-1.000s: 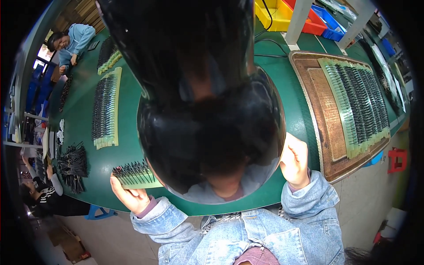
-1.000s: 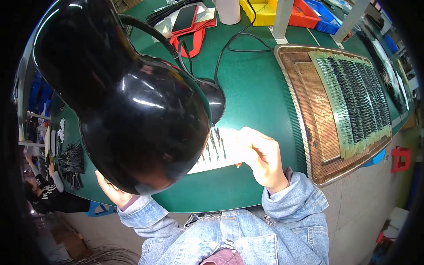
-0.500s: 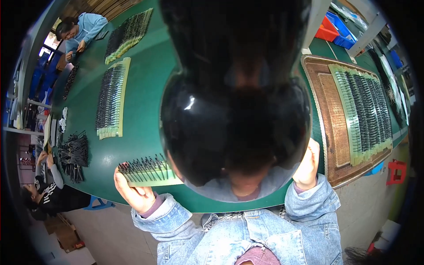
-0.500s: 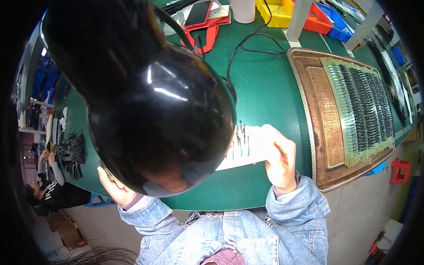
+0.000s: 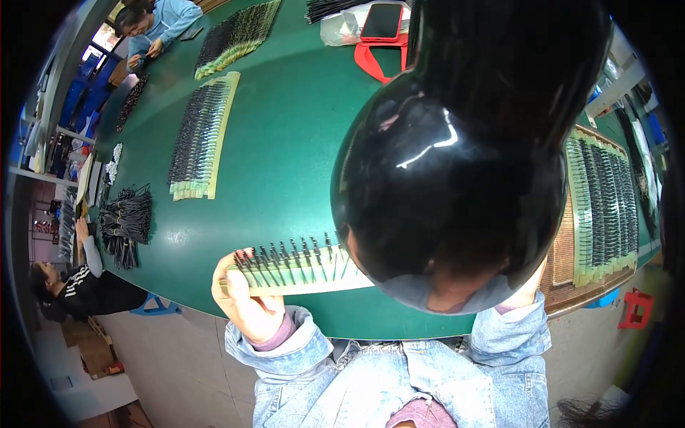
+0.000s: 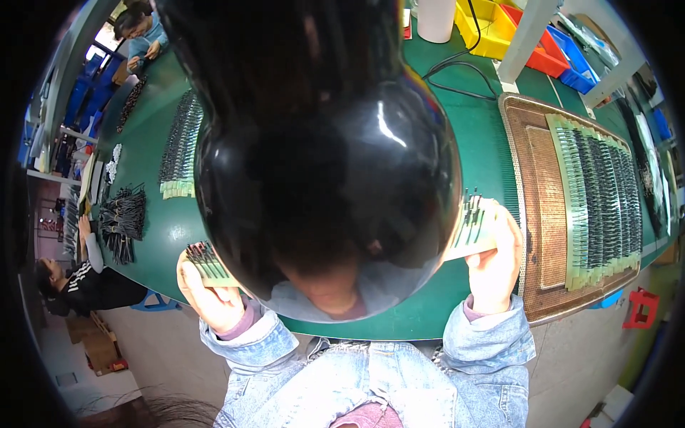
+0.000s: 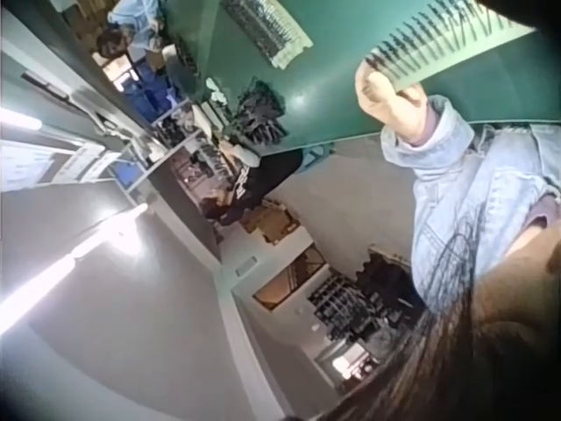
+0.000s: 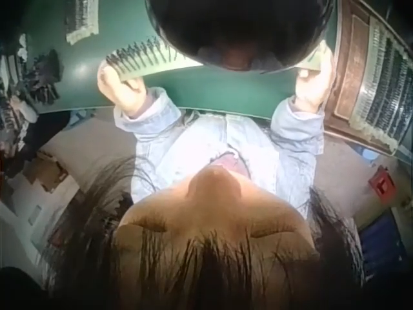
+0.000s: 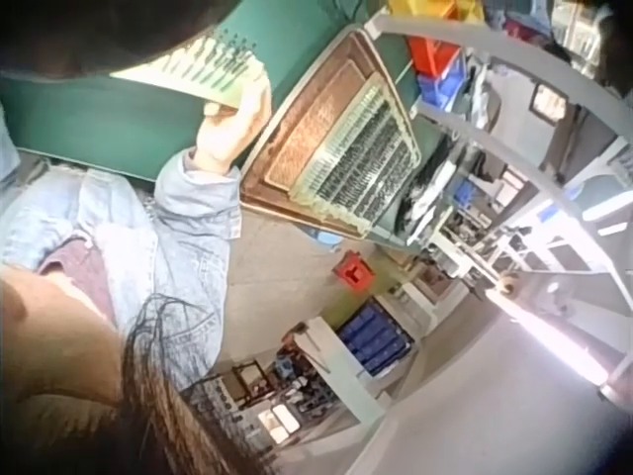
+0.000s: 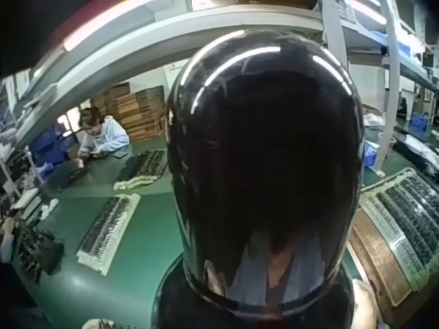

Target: The person puts down a phone, then picks up bristle strips one at a time, turns each strip under a desk lamp, and places them onto a tray.

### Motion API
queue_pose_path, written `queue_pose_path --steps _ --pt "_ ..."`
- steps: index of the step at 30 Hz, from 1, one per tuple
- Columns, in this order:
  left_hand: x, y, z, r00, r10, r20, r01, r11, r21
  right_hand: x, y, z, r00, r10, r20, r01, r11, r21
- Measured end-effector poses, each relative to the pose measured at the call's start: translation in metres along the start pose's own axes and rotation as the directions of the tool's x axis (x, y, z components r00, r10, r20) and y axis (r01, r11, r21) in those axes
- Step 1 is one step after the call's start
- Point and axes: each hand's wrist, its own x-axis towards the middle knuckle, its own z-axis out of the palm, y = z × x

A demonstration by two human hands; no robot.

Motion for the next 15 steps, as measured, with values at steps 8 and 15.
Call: queue_pose_path --steps 8,15 --pt "-0.008 0.008 0.029 0.998 -0.029 0.062 0.035 0.996 -0.083 0.012 -0.009 0.005 0.974 0.220 -0.054 -0.213 0.970 0.117" --pt "-0.011 0.006 0.037 0.976 -0.033 0.216 0.052 0.995 -0.080 0.018 -0.010 -0.001 0.877 0.479 -0.041 -0.337 0.673 0.659"
